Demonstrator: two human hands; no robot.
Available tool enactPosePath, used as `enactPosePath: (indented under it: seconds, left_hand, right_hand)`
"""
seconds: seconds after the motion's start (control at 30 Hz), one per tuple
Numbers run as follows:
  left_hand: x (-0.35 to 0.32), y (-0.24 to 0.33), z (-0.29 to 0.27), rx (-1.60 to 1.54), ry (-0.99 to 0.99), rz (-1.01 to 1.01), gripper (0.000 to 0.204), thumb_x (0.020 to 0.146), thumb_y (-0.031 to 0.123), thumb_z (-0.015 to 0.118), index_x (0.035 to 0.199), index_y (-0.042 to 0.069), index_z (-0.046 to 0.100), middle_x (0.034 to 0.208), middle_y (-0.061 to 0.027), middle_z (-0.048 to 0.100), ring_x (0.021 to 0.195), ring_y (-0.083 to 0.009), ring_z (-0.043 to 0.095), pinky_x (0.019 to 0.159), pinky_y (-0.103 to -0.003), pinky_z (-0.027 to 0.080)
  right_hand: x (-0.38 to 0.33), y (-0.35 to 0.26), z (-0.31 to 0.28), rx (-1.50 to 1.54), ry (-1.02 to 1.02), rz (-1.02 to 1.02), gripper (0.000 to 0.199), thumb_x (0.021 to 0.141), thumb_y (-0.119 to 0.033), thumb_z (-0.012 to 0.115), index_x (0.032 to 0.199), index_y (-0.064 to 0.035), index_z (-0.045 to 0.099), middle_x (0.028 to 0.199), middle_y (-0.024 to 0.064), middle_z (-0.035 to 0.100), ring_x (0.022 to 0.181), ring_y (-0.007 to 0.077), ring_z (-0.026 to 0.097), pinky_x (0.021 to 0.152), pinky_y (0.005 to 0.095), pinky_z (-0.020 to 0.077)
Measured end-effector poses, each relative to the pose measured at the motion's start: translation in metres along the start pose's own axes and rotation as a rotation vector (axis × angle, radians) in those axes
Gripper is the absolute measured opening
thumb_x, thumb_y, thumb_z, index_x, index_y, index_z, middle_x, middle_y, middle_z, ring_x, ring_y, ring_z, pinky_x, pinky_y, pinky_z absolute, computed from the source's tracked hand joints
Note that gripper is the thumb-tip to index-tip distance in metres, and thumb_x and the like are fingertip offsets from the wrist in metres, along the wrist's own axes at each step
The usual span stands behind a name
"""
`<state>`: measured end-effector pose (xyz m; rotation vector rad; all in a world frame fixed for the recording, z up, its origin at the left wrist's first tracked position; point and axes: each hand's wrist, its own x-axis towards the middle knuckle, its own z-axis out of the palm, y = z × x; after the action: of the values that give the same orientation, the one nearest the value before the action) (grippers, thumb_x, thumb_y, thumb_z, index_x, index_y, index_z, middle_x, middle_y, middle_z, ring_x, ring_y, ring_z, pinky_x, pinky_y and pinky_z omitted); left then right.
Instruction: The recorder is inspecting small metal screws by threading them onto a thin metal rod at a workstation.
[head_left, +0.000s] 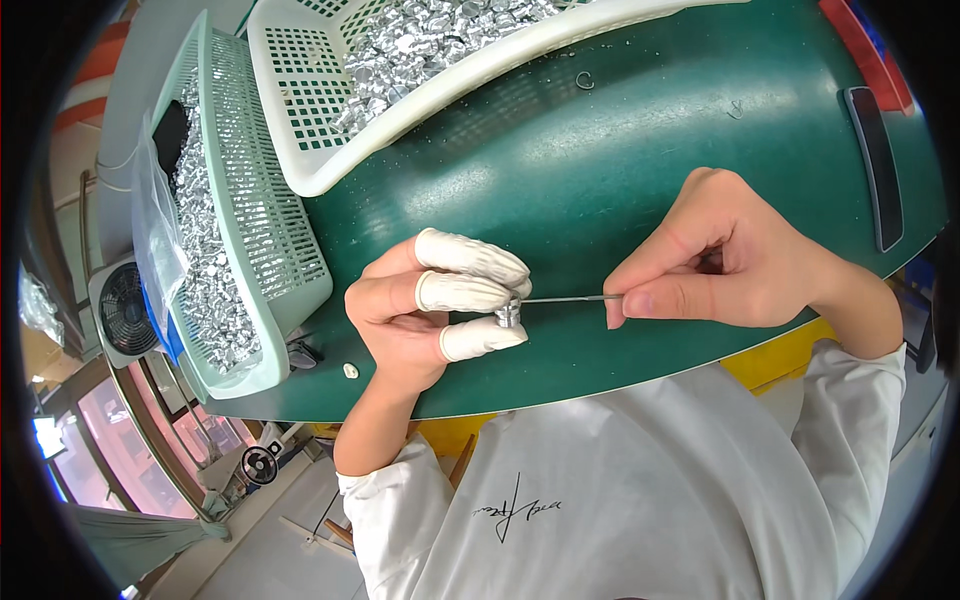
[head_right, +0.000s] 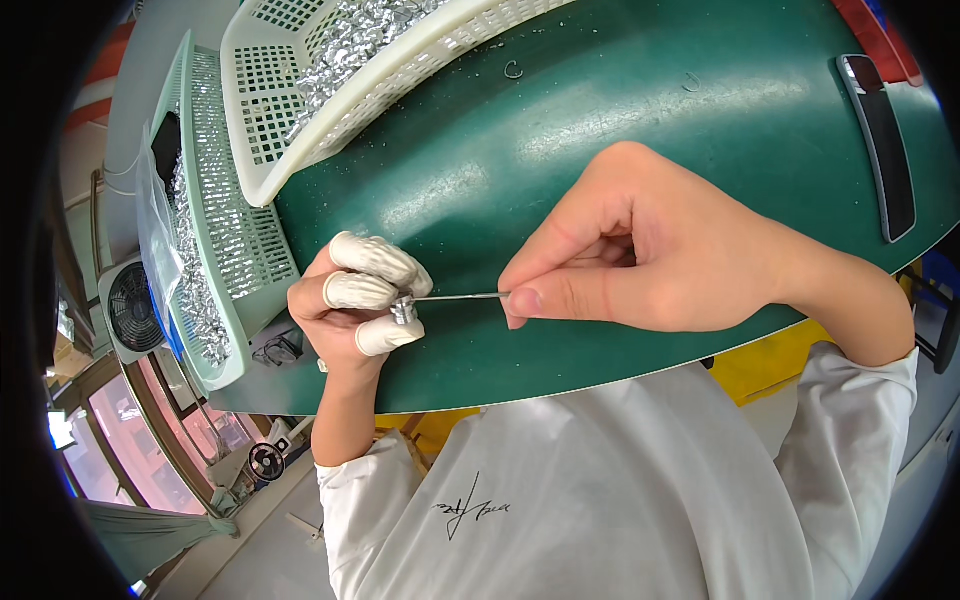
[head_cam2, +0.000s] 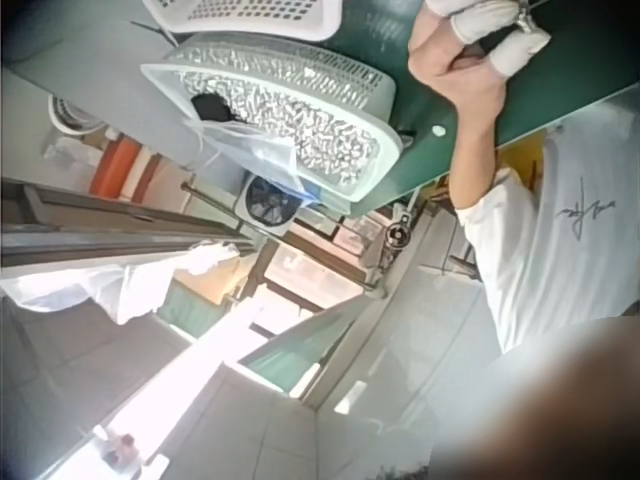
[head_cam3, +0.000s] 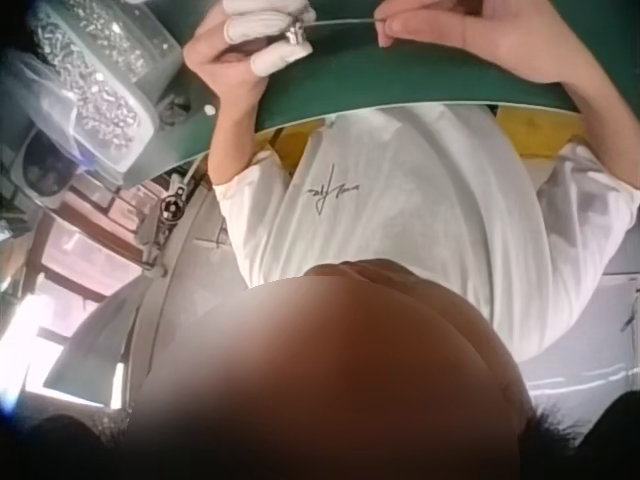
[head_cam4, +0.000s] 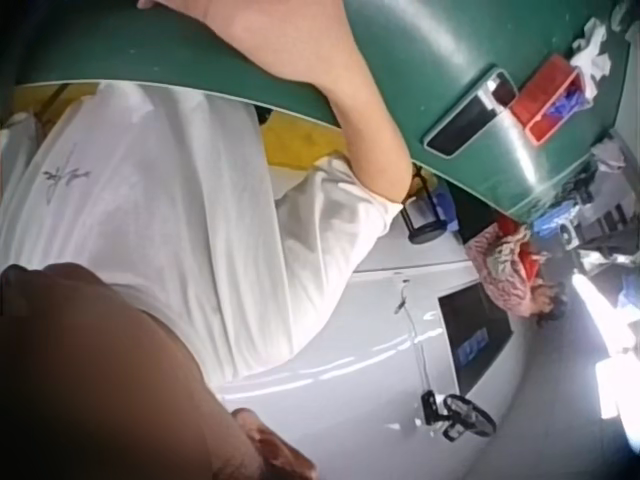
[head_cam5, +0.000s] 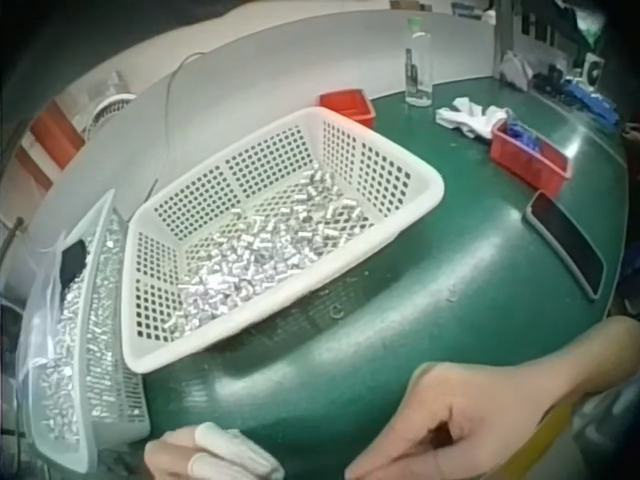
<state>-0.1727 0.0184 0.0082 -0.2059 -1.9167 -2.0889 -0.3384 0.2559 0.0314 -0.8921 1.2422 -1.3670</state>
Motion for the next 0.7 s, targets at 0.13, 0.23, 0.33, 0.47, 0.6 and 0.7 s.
enactPosePath:
  seconds: [0.13,0.23,0.33,0.47,0.6,0.7]
  left_hand:
    - [0.000,-0.002,-0.003,0.082,-0.005,0.061,0.034,0.065,0.001,0.094,0.094,-0.006,0.077,0.091,-0.0163,0.072,0.081,-0.0292,0.074,0.069,-0.037,0.060]
    - [-0.002,-0.003,0.001,0.124,0.023,0.077,0.038,0.064,0.011,0.096,0.089,-0.002,0.071,0.084,-0.0110,0.066,0.071,-0.0249,0.068,0.060,-0.035,0.055]
    - [-0.004,-0.005,0.001,0.033,0.057,0.088,0.040,0.063,0.012,0.097,0.088,-0.001,0.069,0.082,-0.0098,0.065,0.067,-0.0251,0.067,0.058,-0.035,0.055]
    - [-0.005,-0.011,0.002,-0.228,0.059,0.021,0.036,0.062,0.003,0.095,0.086,-0.004,0.069,0.083,-0.0129,0.069,0.070,-0.0295,0.070,0.061,-0.040,0.058]
    - [-0.008,-0.009,0.013,-0.394,0.198,-0.136,0.040,0.064,0.001,0.094,0.075,-0.001,0.056,0.079,-0.0130,0.066,0.065,-0.0275,0.066,0.059,-0.043,0.058]
    - [-0.009,-0.006,0.019,-0.402,0.269,-0.177,0.043,0.064,0.002,0.094,0.075,0.000,0.053,0.077,-0.0132,0.065,0.063,-0.0268,0.066,0.059,-0.045,0.058]
  right_hand:
    - [0.000,0.004,0.001,-0.023,0.033,-0.035,0.010,0.094,-0.003,0.073,0.099,-0.0002,0.081,0.064,0.0024,0.070,0.042,0.0042,0.041,0.042,0.0243,0.0270]
    - [0.000,0.003,0.001,-0.055,0.017,-0.041,0.009,0.093,-0.003,0.074,0.099,-0.0003,0.081,0.066,0.0020,0.071,0.042,0.0045,0.042,0.042,0.0237,0.0284]
    - [0.000,0.006,0.002,-0.089,-0.004,-0.083,0.010,0.092,-0.002,0.075,0.099,-0.0006,0.081,0.070,0.0032,0.074,0.042,0.0047,0.043,0.041,0.0237,0.0291]
    - [-0.002,0.007,0.003,-0.088,0.004,-0.098,0.010,0.092,-0.001,0.075,0.100,-0.0006,0.081,0.080,0.0056,0.078,0.043,0.0046,0.046,0.041,0.0227,0.0314]
    - [-0.002,0.010,0.003,-0.054,0.028,-0.122,0.010,0.092,0.000,0.074,0.099,0.0006,0.081,0.083,0.0061,0.079,0.045,0.0045,0.049,0.041,0.0221,0.0333]
    - [-0.003,0.008,0.003,-0.061,0.041,-0.135,0.009,0.092,0.000,0.074,0.098,0.0012,0.080,0.083,0.0066,0.079,0.044,0.0047,0.050,0.041,0.0221,0.0339]
